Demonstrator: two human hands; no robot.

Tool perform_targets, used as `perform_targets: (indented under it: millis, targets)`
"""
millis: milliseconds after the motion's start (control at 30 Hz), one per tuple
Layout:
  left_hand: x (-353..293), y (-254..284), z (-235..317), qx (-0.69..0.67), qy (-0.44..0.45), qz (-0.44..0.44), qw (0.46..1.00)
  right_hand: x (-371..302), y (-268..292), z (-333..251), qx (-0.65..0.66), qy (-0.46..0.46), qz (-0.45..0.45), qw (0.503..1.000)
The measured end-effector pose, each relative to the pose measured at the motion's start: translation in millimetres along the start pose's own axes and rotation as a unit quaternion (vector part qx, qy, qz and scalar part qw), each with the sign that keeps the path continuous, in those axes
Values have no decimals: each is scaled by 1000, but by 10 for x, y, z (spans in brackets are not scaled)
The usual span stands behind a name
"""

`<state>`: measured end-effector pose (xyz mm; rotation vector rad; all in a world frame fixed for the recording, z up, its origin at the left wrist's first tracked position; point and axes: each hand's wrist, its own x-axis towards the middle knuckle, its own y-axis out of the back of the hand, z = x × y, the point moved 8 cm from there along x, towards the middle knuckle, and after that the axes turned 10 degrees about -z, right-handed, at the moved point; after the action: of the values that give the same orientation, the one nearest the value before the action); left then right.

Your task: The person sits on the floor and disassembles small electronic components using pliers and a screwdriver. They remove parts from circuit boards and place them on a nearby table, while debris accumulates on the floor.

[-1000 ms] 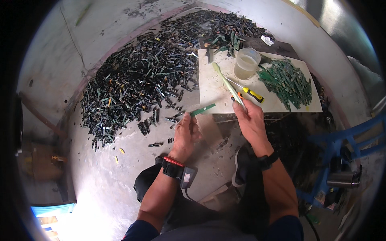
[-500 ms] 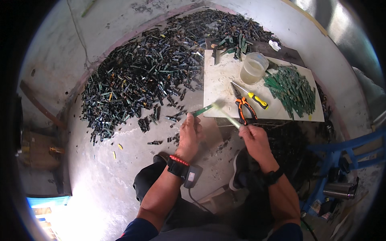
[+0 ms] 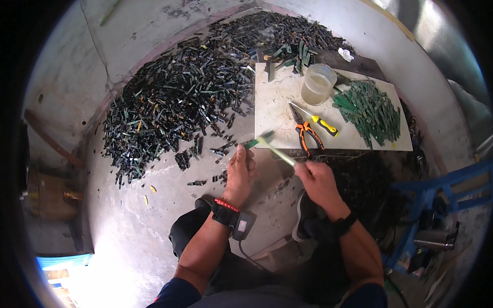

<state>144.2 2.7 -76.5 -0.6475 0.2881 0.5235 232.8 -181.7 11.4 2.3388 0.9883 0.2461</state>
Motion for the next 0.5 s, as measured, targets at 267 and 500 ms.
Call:
perform_targets:
  millis: [267,500]
  targets:
    - [-15,-142,-1,-8,38,-55,998,55,155,124,28,-51,9,998]
    - [-40,-142,-48,-3,54,-67,996,49,130,139,49,-57,-10,997]
